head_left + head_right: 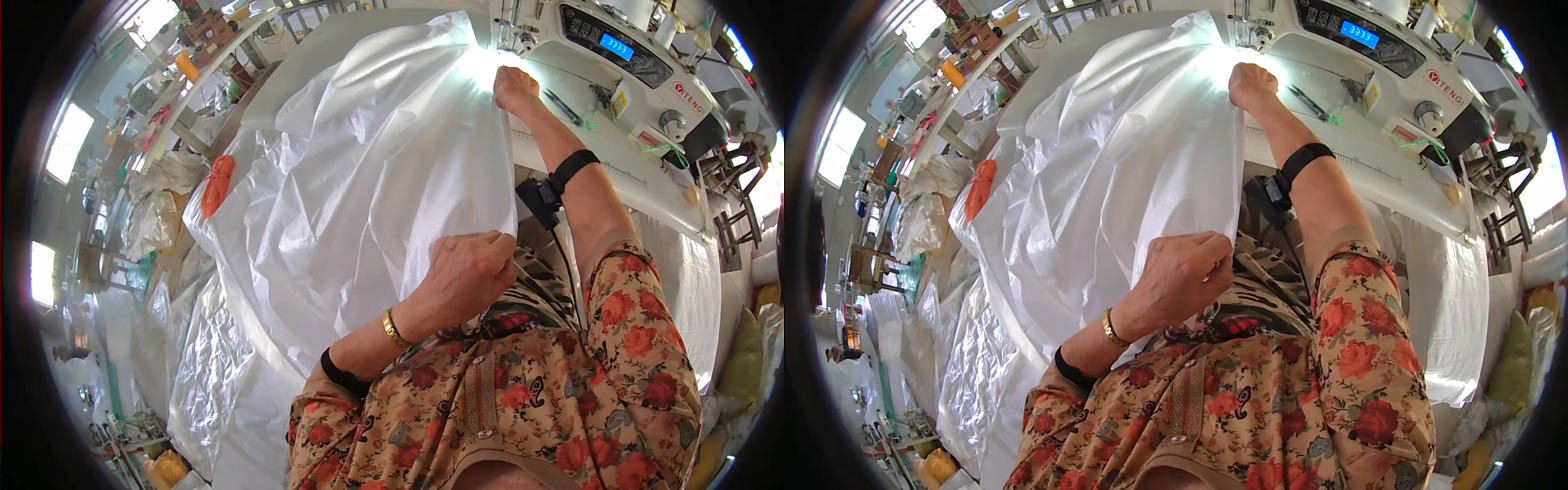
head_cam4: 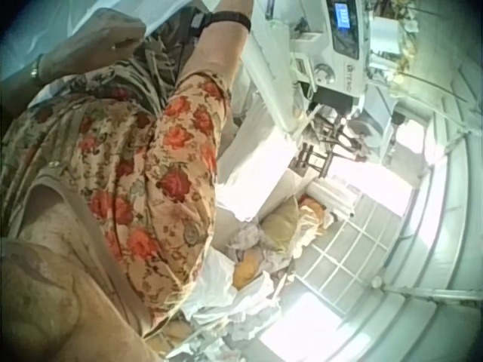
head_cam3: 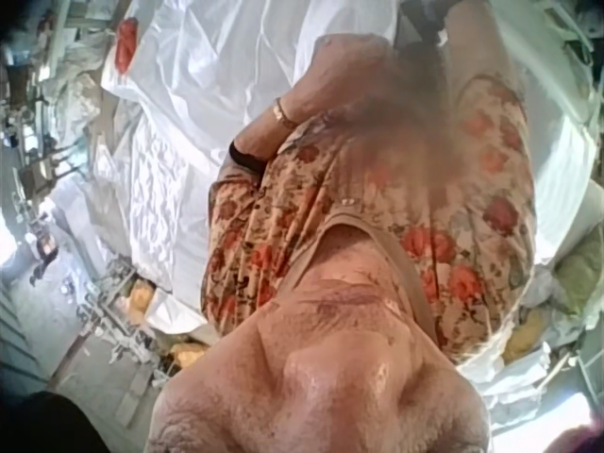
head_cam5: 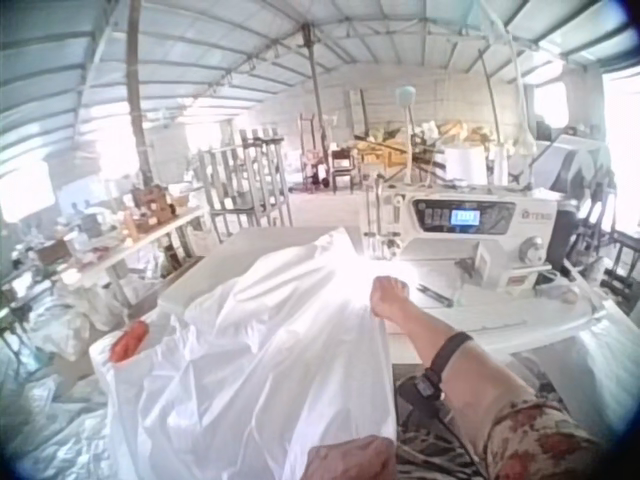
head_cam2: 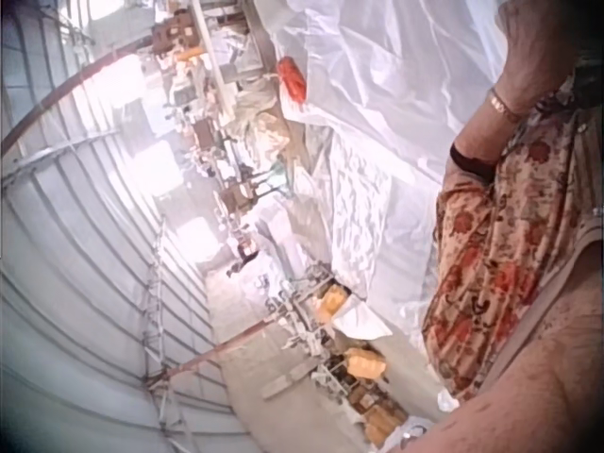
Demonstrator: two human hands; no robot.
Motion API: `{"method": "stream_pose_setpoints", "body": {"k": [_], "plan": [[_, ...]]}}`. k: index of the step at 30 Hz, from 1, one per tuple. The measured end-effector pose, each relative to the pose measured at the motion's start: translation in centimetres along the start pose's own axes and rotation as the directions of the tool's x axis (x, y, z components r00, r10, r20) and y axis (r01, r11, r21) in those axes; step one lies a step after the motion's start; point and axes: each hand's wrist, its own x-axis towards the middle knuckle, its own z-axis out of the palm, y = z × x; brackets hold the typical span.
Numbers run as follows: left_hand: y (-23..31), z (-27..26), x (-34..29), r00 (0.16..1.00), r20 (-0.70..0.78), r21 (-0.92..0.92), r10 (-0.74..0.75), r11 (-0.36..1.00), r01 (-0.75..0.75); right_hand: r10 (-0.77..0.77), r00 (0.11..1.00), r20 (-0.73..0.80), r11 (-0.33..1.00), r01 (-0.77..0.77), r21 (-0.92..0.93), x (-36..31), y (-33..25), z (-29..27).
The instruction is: Sewing edges of large white plastic sheets using an industrial sewing machine.
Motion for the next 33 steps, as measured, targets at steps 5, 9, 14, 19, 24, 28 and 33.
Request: {"method": "stream_pose_setpoints", "body": {"k": [5, 9, 14, 19, 24, 28, 33], "plan": [[-1.6, 2.0, -1.2, 0.999, 0.047, -0.012, 0.015, 1.000, -0.015, -0.048, 0.997, -0.062, 0.999, 0.048, -0.002, -3.2, 0.4, 0.5], [-2.4, 2.8, -1.9, 0.997, 0.077, -0.026, -0.006, 1.000, 0.008, -0.093, 0.992, -0.085, 0.996, 0.093, -0.014, -6.9, -0.3, 0.3], [-3.2, 2.9, -2.1, 0.995, 0.103, -0.022, -0.019, 1.000, 0.022, -0.076, 0.997, -0.009, 0.997, 0.076, -0.035, -8.5, -0.7, -0.4], [-3.7, 2.1, -1.5, 0.998, 0.060, -0.005, -0.032, 0.999, 0.032, -0.179, 0.983, -0.046, 0.982, 0.175, -0.070, -7.4, -1.3, -0.7], [-4.9, 1.7, -0.5, 0.999, 0.008, 0.069, -0.038, 0.997, 0.037, -0.230, 0.973, -0.015, 0.968, 0.227, -0.103, -5.3, -1.4, -0.5], [-5.2, 1.1, 1.3, 0.998, 0.009, 0.124, -0.059, 0.991, 0.058, -0.216, 0.972, -0.091, 0.972, 0.205, -0.114, -3.1, -1.3, 0.2], [-5.7, 1.1, 3.5, 0.998, -0.011, 0.209, -0.058, 0.976, 0.059, -0.202, 0.979, -0.028, 0.964, 0.194, -0.183, -0.6, -1.1, 0.2]]}}
